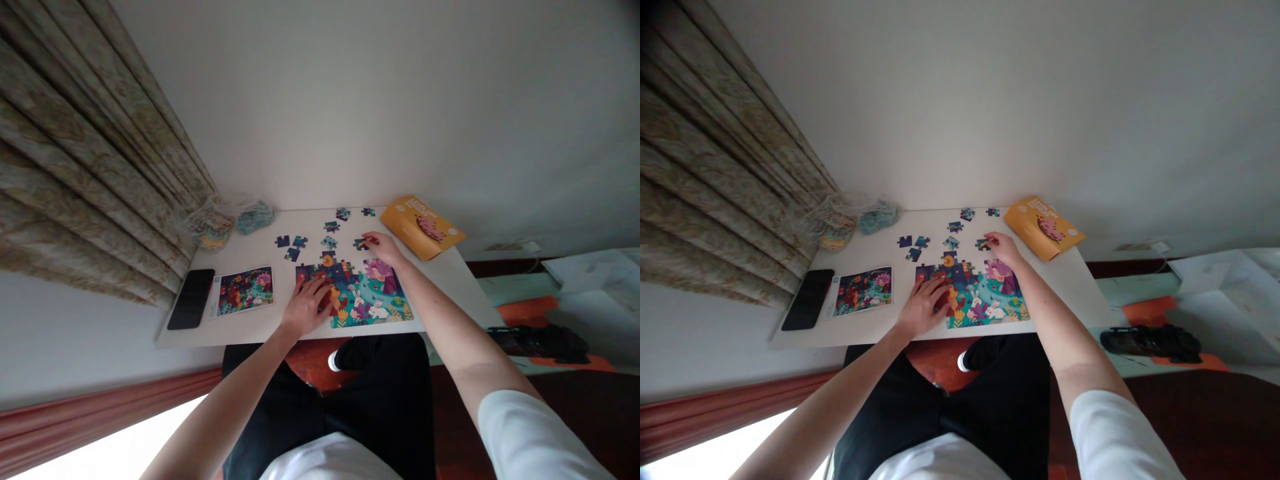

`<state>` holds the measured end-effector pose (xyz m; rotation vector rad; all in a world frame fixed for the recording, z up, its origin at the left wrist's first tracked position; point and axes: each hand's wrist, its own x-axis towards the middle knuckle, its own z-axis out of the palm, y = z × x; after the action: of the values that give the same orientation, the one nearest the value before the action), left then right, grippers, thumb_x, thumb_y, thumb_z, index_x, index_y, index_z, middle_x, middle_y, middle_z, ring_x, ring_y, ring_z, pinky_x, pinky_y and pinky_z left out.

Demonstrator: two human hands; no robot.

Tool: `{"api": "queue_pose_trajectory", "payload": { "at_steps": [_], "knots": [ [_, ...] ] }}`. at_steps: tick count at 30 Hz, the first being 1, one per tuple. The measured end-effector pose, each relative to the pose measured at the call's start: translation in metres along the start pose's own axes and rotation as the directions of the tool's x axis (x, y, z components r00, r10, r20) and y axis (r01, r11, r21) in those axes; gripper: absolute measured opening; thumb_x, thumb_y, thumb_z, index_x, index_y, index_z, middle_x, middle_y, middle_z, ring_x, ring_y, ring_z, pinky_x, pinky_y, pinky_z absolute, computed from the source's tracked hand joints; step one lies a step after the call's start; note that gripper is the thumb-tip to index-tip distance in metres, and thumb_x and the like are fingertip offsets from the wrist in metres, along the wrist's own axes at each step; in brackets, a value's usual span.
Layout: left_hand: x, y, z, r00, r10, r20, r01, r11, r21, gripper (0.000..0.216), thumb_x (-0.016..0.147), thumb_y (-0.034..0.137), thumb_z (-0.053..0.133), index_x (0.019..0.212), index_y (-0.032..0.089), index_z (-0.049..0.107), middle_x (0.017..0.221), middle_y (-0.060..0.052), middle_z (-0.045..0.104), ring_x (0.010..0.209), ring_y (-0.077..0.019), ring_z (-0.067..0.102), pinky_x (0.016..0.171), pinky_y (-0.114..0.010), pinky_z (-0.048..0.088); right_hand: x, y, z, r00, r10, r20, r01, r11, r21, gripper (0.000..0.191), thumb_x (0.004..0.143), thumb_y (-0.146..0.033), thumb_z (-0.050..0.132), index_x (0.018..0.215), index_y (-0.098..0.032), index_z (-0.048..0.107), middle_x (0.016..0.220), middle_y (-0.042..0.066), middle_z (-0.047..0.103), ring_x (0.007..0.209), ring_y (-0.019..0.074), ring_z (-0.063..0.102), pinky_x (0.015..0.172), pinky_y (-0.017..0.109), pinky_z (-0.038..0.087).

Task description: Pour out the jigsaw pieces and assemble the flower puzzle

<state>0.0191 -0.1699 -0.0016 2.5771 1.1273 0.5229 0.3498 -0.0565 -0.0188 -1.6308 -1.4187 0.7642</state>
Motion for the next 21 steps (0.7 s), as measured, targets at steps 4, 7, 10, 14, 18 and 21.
{"api": "queue_pose_trajectory", "payload": {
  "at_steps": [4, 7, 10, 14, 18, 21],
  "knots": [
    [0.0, 0.0, 0.0, 1.0, 0.001, -0.01, -0.001, 1.0, -0.014, 0.04, 0.094, 0.03, 0.064, 0.134, 0.026, 0.066, 0.149, -0.012, 0.06, 0.141, -0.0318, 0.053, 0.125, -0.058, 0.031, -0.013, -0.002, -0.004, 0.995, -0.085, 0.054, 0.088, 0.994, -0.059, 0.037, 0.067, -0.027, 0.085, 0.103, -0.025, 0.08, 0.098, 0.005, 0.081, 0.096, 0.0262, 0.072, 0.093, 0.039, 0.055],
    [0.0, -0.001, 0.002, 1.0, -0.002, -0.017, 0.002, 1.0, -0.017, 0.04, 0.095, 0.031, 0.064, 0.135, 0.026, 0.066, 0.148, -0.012, 0.06, 0.14, -0.0322, 0.054, 0.125, -0.059, 0.032, -0.017, -0.004, -0.008, 0.993, -0.11, 0.049, 0.113, 0.992, -0.06, 0.04, 0.064, -0.021, 0.086, 0.103, -0.027, 0.08, 0.11, 0.006, 0.08, 0.108, 0.0277, 0.071, 0.103, 0.043, 0.052],
    [0.0, -0.001, 0.002, 1.0, -0.007, -0.029, 0.006, 1.0, -0.025, 0.04, 0.095, 0.031, 0.064, 0.135, 0.027, 0.066, 0.148, -0.012, 0.061, 0.139, -0.0322, 0.055, 0.125, -0.058, 0.032, -0.019, -0.006, -0.013, 0.996, -0.07, 0.054, 0.068, 0.997, 0.041, 0.047, 0.06, -0.018, 0.086, 0.106, -0.027, 0.079, 0.114, 0.006, 0.079, 0.108, 0.0264, 0.071, 0.102, 0.042, 0.053],
    [-0.001, -0.001, 0.003, 0.999, -0.002, -0.035, 0.001, 1.0, -0.028, 0.039, 0.096, 0.032, 0.063, 0.134, 0.026, 0.066, 0.148, -0.011, 0.061, 0.14, -0.0318, 0.054, 0.125, -0.057, 0.031, -0.017, 0.001, -0.02, 0.996, 0.004, -0.091, 0.007, 0.992, 0.125, 0.039, 0.068, -0.022, 0.076, 0.106, -0.026, 0.077, 0.117, 0.006, 0.077, 0.101, 0.0236, 0.07, 0.098, 0.042, 0.055],
    [-0.001, -0.001, 0.003, 0.999, 0.005, -0.036, -0.006, 1.0, -0.019, 0.039, 0.097, 0.032, 0.062, 0.135, 0.026, 0.065, 0.149, -0.012, 0.06, 0.14, -0.0314, 0.054, 0.125, -0.057, 0.031, -0.02, 0.017, -0.031, 0.951, 0.102, -0.291, -0.061, 0.987, 0.148, 0.022, 0.071, -0.028, 0.067, 0.09, -0.022, 0.074, 0.095, 0.006, 0.077, 0.09, 0.0232, 0.069, 0.093, 0.044, 0.056],
    [-0.001, -0.002, 0.003, 0.999, 0.01, -0.038, -0.011, 1.0, -0.015, 0.039, 0.097, 0.033, 0.062, 0.136, 0.026, 0.065, 0.149, -0.012, 0.06, 0.14, -0.0314, 0.054, 0.126, -0.058, 0.03, -0.026, 0.025, -0.038, 0.935, 0.147, -0.322, -0.093, 0.98, 0.177, 0.018, 0.07, -0.031, 0.068, 0.086, -0.022, 0.072, 0.087, 0.005, 0.075, 0.082, 0.0226, 0.067, 0.089, 0.043, 0.057]
  ]
}}
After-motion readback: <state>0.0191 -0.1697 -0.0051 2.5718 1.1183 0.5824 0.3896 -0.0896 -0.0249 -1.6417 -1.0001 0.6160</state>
